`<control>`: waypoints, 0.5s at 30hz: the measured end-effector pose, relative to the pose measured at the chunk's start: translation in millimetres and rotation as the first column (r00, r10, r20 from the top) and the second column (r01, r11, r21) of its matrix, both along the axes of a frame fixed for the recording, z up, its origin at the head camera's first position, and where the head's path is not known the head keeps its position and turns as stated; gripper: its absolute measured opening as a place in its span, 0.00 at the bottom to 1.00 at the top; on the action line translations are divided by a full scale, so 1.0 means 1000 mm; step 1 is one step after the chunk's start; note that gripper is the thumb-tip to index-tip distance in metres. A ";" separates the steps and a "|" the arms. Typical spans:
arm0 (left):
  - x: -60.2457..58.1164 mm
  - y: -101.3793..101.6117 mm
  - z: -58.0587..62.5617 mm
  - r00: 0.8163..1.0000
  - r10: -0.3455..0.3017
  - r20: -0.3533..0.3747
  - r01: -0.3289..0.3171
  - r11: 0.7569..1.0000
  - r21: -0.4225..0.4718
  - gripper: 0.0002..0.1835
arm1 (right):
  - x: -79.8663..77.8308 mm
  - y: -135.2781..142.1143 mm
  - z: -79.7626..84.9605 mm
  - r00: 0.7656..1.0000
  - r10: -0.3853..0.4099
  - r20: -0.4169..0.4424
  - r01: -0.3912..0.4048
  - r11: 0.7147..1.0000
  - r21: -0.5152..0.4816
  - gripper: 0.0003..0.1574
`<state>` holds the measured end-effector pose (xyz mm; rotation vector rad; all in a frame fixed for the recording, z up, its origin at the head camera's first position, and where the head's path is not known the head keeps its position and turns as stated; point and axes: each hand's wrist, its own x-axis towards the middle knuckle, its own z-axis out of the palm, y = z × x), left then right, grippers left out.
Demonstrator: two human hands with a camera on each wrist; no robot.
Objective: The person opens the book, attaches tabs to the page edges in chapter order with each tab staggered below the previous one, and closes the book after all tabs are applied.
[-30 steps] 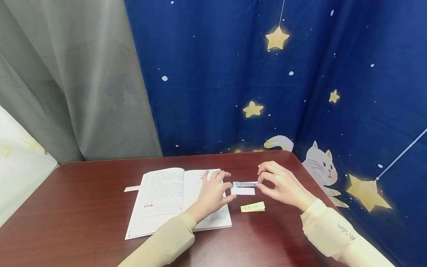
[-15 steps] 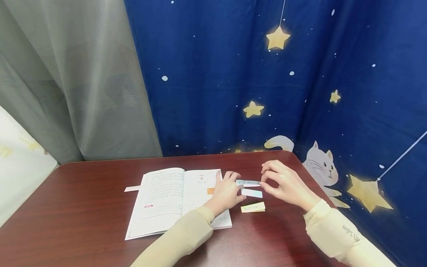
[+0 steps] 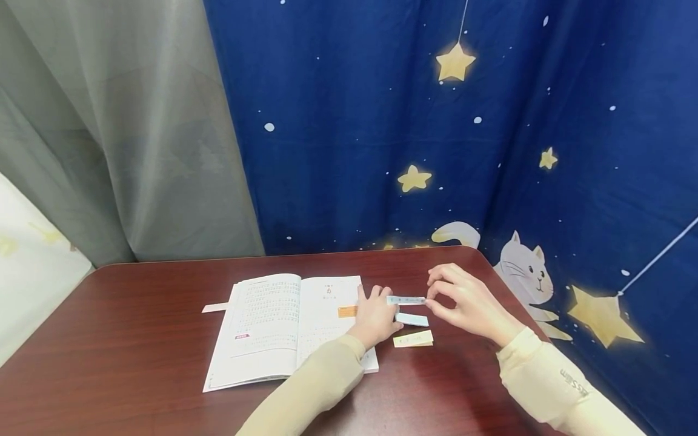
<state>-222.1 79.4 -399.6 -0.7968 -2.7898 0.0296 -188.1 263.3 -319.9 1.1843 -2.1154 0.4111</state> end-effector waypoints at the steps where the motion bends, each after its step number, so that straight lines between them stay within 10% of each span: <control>1: 0.000 0.001 -0.001 1.000 0.004 0.008 -0.004 1.000 -0.011 0.13 | 0.000 0.000 0.000 1.000 0.001 0.001 -0.001 1.000 0.001 0.05; 15: 0.002 0.005 -0.007 0.999 0.033 0.008 -0.033 0.997 -0.064 0.11 | 0.000 -0.004 -0.001 1.000 0.003 0.017 -0.004 1.000 0.013 0.04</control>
